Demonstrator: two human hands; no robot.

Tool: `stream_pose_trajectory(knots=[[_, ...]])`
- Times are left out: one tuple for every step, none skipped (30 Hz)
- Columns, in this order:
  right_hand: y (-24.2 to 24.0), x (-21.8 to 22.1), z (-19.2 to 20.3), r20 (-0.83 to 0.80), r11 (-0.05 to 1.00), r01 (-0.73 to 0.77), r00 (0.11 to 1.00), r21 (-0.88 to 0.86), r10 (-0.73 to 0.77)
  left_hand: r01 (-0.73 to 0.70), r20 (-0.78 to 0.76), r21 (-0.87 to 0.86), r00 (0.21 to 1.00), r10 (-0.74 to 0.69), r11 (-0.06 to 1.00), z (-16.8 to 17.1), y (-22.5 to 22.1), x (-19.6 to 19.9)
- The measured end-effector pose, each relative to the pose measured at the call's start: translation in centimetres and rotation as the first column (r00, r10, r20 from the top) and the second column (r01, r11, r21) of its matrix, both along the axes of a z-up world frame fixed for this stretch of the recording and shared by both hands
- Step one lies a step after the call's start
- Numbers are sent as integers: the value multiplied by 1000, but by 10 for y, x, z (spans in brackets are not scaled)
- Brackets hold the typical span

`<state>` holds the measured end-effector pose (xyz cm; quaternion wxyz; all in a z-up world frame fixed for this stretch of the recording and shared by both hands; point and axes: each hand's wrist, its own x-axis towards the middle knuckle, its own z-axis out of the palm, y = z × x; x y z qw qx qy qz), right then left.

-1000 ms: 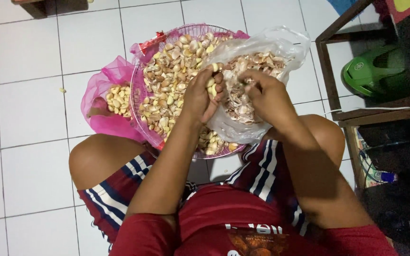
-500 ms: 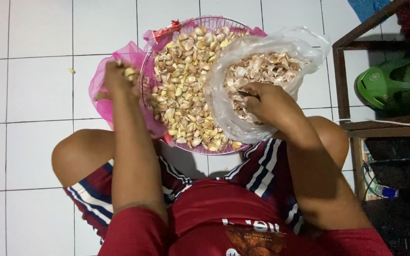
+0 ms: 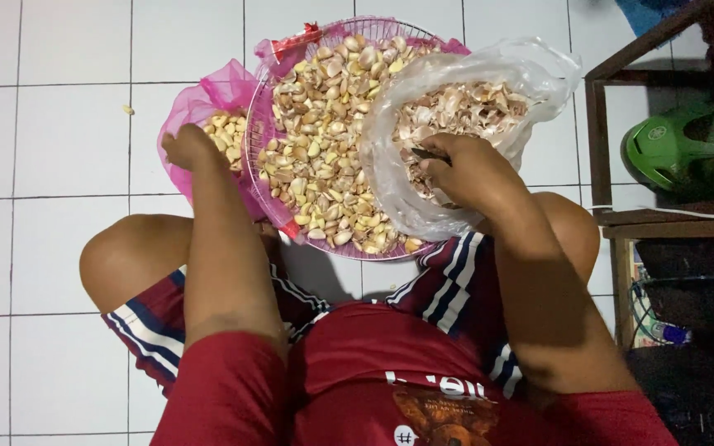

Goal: Peeling individual garlic cloves using a small paring knife and hands, collecting the skins in a plastic bag.

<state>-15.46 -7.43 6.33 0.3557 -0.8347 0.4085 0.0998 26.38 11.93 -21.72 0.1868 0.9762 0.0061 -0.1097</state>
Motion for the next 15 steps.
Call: stream_pose_trajectory(knots=[[1,0,3,-2,1000,2,1000,-2,-2,-93,274,-306,945,181,948,-13,-12,-11],[2,0,6,-4,1000,4,1000,-3,-4,-72,456,-594,790,410,801,-25,-24,-22],[3,0,6,-6,1000,6,1000,-2,-6,-72,455,-593,792,408,802,8,-21,-60],[4,0,6,-11,1000,4,1000,-1,-4,116,488,-493,858,163,862,45,-29,-99],[4,0,7,-13,1000,2,1000,-1,-2,313,494,-390,865,-90,866,87,-43,-143],[1,1,4,-12,1000,3,1000,-2,-3,314,494,-390,865,-91,866,68,-47,-146],[-2,1,2,-7,1000,-9,1000,-10,9,347,401,-238,886,-234,907,49,-50,-149],[-4,1,-1,-2,1000,-21,1000,-18,21,394,281,-83,891,-358,915,29,-53,-152],[-5,1,-2,0,1000,-21,1000,-18,21,394,282,-82,890,-358,916,39,-54,-162],[-5,1,-4,4,999,-30,1000,-14,30,408,344,28,853,-393,912,48,-55,-171],[-5,1,-5,6,999,-39,999,-9,39,411,397,140,810,-431,901,58,-55,-181],[-2,2,-1,8,999,-40,999,-7,40,410,397,142,810,-431,901,52,-57,-182],[0,3,4,-1,999,-36,999,-5,36,419,402,102,812,-422,902,46,-61,-181],[2,5,9,-10,999,-33,999,-3,33,427,407,61,814,-414,902,41,-65,-180],[1,5,7,-10,999,-33,999,-5,33,427,408,60,814,-413,902,53,-68,-179]])
